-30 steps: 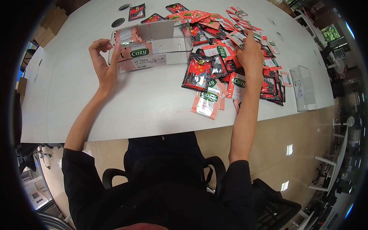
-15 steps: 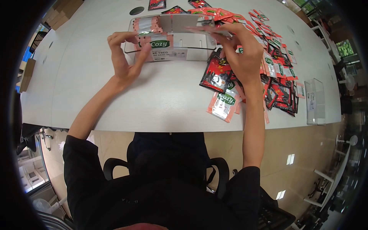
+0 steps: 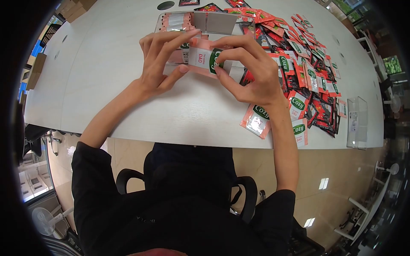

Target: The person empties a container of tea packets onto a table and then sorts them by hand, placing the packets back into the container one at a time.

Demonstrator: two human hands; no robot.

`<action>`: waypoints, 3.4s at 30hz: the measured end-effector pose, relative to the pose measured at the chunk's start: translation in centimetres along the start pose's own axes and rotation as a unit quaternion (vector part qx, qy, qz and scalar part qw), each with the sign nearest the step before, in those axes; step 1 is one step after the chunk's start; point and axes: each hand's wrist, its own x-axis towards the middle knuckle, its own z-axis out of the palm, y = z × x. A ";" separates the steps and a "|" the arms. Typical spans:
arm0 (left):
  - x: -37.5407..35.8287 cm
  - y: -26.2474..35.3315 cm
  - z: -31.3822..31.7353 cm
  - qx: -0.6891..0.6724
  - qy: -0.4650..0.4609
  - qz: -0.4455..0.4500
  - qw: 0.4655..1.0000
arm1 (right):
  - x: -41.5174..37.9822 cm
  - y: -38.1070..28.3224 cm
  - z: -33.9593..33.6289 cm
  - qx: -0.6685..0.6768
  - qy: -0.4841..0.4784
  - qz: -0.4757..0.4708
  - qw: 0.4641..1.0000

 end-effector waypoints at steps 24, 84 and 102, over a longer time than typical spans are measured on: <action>0.0 -1.3 0.5 -0.024 0.054 -0.194 0.979 | -0.3 0.8 0.8 -0.108 -0.090 0.038 0.989; -1.5 -3.0 1.9 -0.377 0.150 -0.538 0.739 | -1.1 0.0 1.5 -0.135 -0.096 0.085 0.983; -0.9 -2.3 1.7 -0.377 0.150 -0.504 0.762 | -0.6 -0.3 1.4 -0.129 -0.101 0.054 0.985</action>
